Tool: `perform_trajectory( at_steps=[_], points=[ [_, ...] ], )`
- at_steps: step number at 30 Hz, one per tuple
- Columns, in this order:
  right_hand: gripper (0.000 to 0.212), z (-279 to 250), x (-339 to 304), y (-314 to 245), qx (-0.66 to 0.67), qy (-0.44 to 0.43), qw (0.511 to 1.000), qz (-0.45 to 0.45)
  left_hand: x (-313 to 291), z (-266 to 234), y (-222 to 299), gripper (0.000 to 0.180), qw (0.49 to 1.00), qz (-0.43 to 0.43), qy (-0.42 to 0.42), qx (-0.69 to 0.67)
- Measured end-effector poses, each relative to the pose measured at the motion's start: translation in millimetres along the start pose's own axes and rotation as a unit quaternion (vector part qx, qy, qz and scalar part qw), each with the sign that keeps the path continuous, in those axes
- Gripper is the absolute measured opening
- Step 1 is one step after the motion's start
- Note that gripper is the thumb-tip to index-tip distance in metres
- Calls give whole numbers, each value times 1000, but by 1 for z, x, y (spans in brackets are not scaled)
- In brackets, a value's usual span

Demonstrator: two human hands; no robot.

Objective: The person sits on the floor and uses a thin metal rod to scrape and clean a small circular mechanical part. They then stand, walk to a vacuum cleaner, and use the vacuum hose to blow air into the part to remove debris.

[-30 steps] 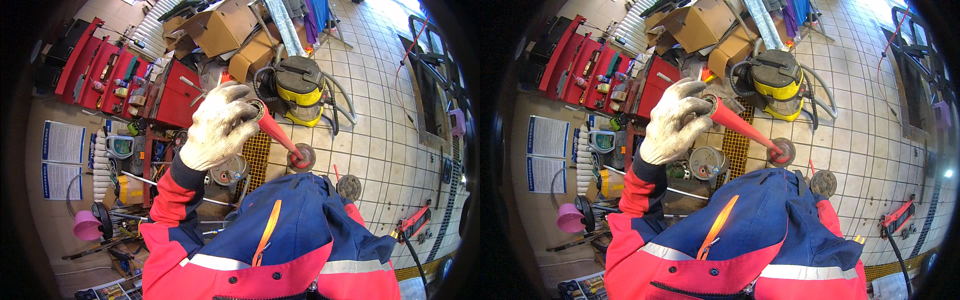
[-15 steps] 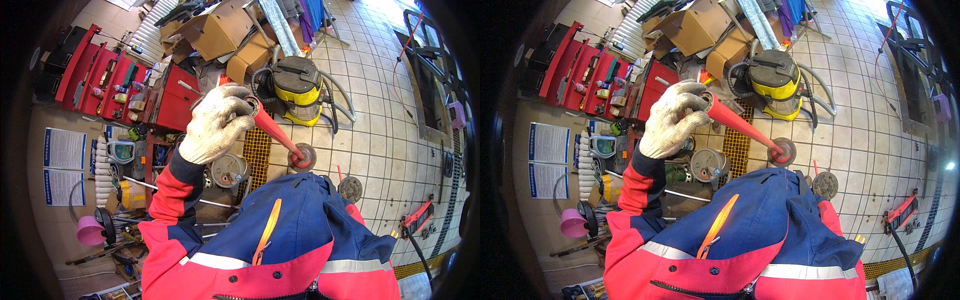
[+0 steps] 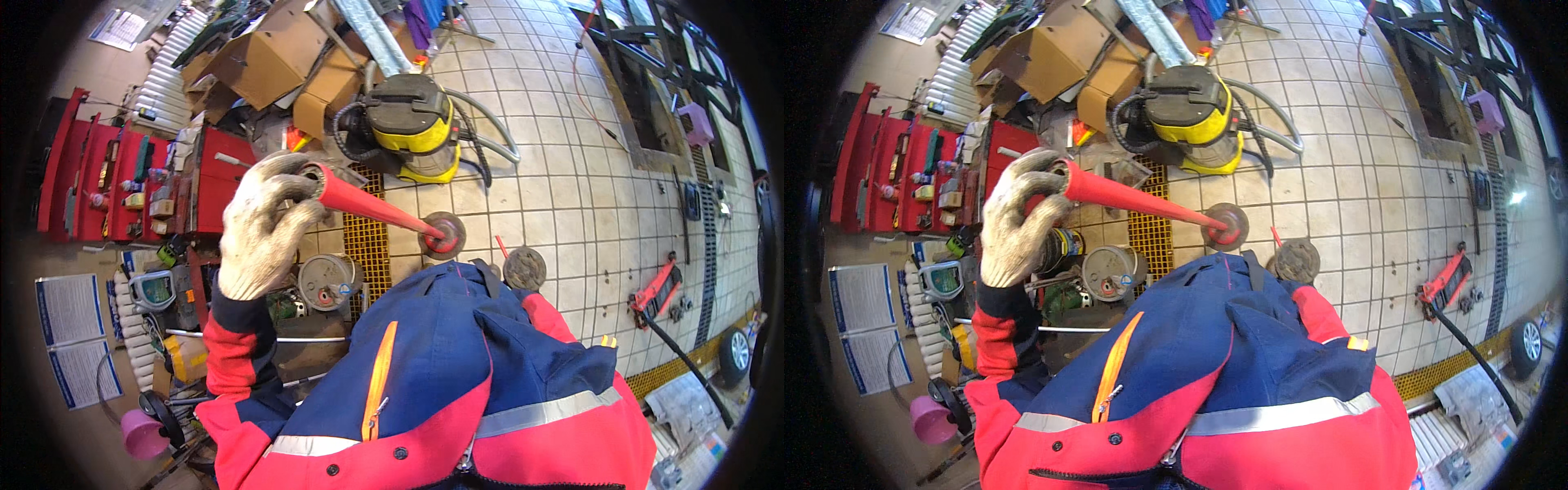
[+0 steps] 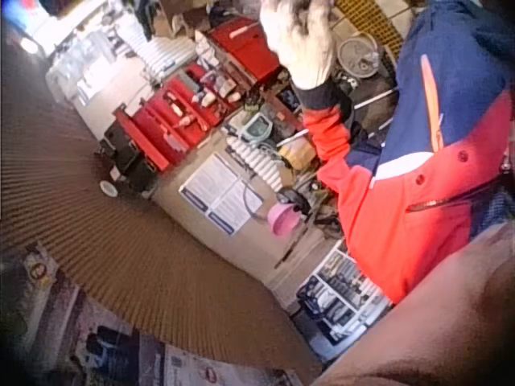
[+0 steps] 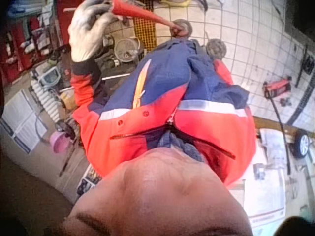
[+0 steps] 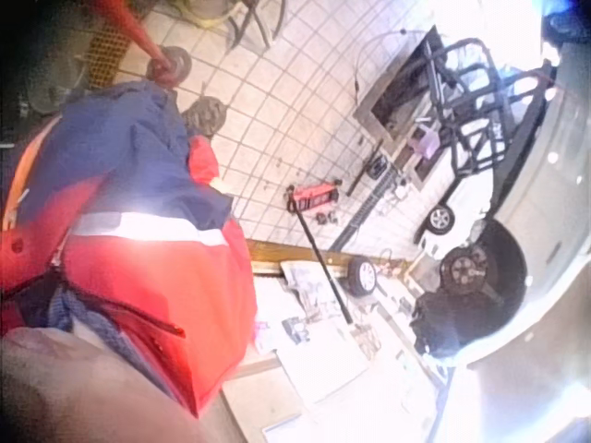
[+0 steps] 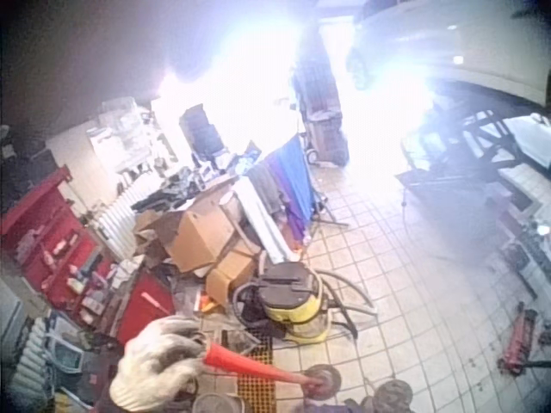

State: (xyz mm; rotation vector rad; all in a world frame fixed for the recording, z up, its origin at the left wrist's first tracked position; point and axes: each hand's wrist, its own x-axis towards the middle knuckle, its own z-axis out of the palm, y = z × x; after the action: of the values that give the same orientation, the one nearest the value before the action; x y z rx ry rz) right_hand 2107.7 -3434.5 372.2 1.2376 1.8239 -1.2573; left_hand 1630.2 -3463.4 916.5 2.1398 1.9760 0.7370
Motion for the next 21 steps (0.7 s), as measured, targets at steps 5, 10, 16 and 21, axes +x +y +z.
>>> perform_trajectory(
  at_steps=[5, 10, 16, 21],
  points=[
    [45, -24, 4, -16, -62, -46, 996, -37, -5, 4, 4, 27, 1000, -9, 27, 14],
    [42, -38, 24, -35, 2, 248, 961, -125, -20, 11, -2, 37, 984, -64, 107, -131],
    [39, -87, 64, -48, 122, 109, 985, -44, -70, 19, -76, 26, 916, -78, 289, -269],
    [36, -126, 123, -52, 251, 110, 961, -30, -171, 122, -178, 21, 837, -385, 236, -308]
  ],
)
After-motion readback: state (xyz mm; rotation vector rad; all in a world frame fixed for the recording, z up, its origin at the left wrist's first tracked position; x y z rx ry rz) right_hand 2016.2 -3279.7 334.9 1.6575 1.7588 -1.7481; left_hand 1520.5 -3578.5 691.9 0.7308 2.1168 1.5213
